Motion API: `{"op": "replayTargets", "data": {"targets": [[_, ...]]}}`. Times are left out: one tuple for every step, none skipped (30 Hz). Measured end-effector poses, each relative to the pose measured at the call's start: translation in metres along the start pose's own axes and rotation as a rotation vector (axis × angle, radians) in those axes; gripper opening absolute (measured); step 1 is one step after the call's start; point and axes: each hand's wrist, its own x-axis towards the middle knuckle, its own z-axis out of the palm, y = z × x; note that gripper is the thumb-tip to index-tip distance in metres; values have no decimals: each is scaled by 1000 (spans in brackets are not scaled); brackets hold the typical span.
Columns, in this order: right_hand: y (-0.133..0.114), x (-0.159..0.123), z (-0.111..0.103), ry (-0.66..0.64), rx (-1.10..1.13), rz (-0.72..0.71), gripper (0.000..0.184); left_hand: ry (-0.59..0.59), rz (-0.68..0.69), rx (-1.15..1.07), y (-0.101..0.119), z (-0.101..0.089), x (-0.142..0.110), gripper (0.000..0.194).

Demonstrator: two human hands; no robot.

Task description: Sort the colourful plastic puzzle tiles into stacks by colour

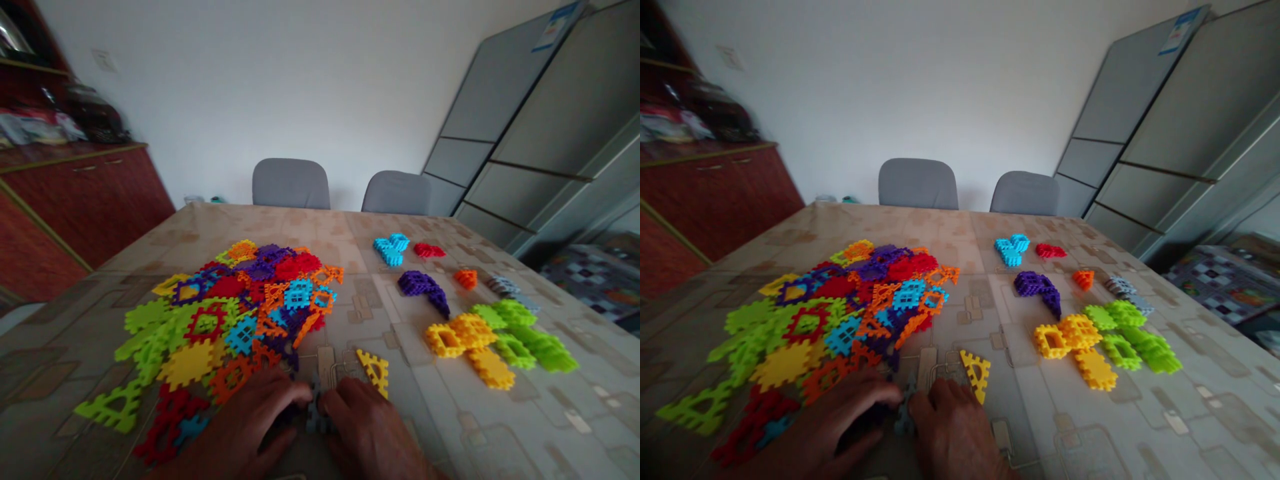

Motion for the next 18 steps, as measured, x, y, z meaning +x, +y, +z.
{"op": "replayTargets", "data": {"targets": [[1, 0, 2, 18, 2, -14, 23, 8, 6, 8, 0, 0, 0, 36], [2, -1, 3, 29, 3, -26, 23, 19, 13, 15, 0, 0, 0, 36], [3, -1, 5, 35, 4, -32, 23, 31, 21, 20, 0, 1, 0, 36], [4, 0, 6, 35, 5, -34, 23, 45, 29, 21, 0, 1, 0, 36], [5, 0, 6, 35, 9, -34, 23, 63, 39, 21, -1, 1, 0, 36], [6, 0, 6, 37, 20, -34, 22, 79, 51, 18, -2, 2, -1, 36], [7, 0, 5, 39, 38, -33, 22, 99, 65, 15, -3, 2, -2, 37], [8, -1, 3, 44, 64, -30, 22, 123, 79, 13, -5, 3, -3, 38], [10, -1, 0, 54, 92, -22, 21, 145, 93, 12, -6, 3, -4, 39], [12, -2, -3, 65, 120, -11, 21, 168, 105, 14, -8, 3, -5, 39], [15, -4, -7, 81, 145, 3, 21, 191, 114, 18, -9, 4, -6, 40], [17, -5, -12, 95, 170, 18, 21, 207, 122, 25, -10, 4, -6, 40], [20, -7, -17, 110, 192, 34, 21, 225, 128, 38, -12, 4, -7, 40], [24, -8, -22, 126, 214, 47, 22, 244, 131, 56, -13, 5, -7, 40], [28, -10, -27, 141, 236, 58, 24, 260, 138, 76, -15, 6, -6, 40], [33, -11, -33, 161, 256, 68, 24, 272, 146, 99, -17, 7, -6, 41], [40, -13, -39, 190, 267, 81, 23, 279, 160, 124, -21, 8, -6, 41], [48, -14, -45, 234, 269, 94, 21, 286, 178, 150, -25, 10, -5, 41]]}}
